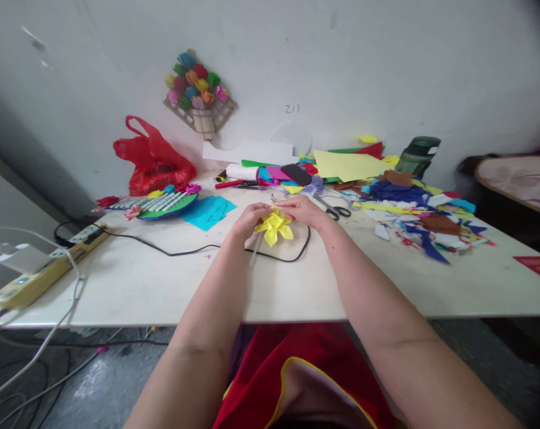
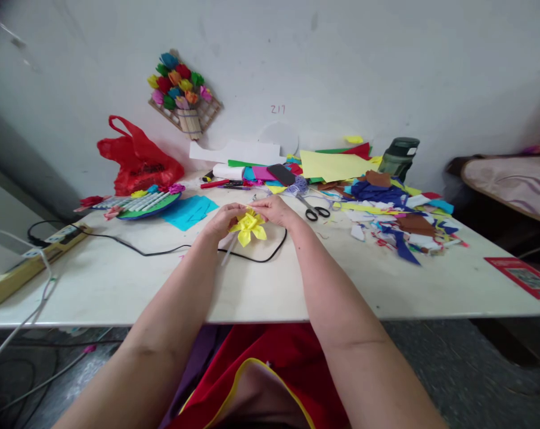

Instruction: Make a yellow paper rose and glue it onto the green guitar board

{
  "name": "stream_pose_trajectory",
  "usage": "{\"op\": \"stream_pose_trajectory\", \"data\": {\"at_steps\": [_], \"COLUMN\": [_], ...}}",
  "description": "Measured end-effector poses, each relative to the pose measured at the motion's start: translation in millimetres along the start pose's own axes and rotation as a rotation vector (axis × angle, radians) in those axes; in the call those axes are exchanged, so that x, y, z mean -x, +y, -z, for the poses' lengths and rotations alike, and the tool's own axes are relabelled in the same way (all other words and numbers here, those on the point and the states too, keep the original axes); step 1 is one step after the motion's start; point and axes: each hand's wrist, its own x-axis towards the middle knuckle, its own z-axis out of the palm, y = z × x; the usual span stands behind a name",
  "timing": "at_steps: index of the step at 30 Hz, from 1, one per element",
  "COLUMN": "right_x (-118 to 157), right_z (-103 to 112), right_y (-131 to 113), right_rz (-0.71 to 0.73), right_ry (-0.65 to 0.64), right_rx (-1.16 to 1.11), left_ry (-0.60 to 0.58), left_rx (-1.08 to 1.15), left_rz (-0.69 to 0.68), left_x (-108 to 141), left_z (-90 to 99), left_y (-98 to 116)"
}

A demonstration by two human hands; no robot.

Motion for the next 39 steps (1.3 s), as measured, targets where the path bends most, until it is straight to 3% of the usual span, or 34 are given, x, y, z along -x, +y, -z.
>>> {"op": "stream_pose_trajectory", "data": {"at_steps": [13, 29, 39], "right_x": [-0.6, -0.3, -2.1], "right_z": [-6.1, -4.1, -1.2], "right_y": [-3.6, -3.0, 3.2], "right_rz": [-0.032, 0.036, 0.092], "right_ry": [0.044, -0.004, 0.001], "right_rx": [-0.048, 0.050, 0.172], "left_ry": [-0.090, -0.023, -0.010], "left_rx": [0.091, 0.016, 0.142], "left_rz": [0.006, 0.004, 0.018], "left_x": [-0.4, -0.8, -1.6], "left_z": [0.5, 4.3, 0.6], "left_y": [-3.8, -1.7, -2.5]}}
